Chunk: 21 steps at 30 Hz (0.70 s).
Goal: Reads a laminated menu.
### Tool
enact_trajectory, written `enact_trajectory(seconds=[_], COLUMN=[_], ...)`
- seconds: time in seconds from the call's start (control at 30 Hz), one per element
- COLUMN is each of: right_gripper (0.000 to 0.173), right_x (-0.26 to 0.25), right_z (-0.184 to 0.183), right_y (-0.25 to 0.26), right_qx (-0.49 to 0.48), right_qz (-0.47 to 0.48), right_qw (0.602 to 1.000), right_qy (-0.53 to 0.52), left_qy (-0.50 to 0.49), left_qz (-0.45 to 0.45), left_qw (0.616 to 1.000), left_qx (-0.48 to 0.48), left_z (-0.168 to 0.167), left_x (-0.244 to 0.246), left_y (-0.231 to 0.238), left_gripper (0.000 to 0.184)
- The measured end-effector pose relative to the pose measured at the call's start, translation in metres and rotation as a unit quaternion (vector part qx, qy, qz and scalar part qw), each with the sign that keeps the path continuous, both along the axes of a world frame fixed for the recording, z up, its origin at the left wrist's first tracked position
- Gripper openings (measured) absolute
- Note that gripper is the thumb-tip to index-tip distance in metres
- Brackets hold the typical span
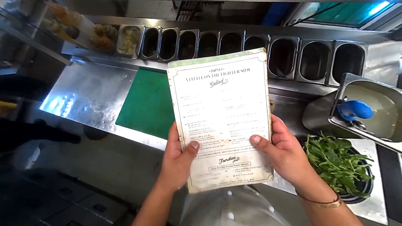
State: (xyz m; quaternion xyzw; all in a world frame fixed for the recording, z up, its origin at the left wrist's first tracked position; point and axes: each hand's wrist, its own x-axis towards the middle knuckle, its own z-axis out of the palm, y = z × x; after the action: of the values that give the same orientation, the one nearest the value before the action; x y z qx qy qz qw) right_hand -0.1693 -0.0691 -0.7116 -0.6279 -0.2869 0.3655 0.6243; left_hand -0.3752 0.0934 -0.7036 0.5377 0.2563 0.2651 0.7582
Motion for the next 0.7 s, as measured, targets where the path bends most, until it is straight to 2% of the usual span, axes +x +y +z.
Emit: enact_trajectory(seconds=[0.7], right_gripper=[0.056], right_x=[0.000], right_z=[0.005], right_y=[-0.004], right_qx=[0.029], right_qz=[-0.005], right_qw=[0.999], right_qy=[0.038], left_qy=[-0.018], left_qz=[-0.010], left_qw=[1.000], left_qx=[0.015], left_z=[0.011], left_x=[-0.001], left_y=[0.001], left_gripper=[0.063])
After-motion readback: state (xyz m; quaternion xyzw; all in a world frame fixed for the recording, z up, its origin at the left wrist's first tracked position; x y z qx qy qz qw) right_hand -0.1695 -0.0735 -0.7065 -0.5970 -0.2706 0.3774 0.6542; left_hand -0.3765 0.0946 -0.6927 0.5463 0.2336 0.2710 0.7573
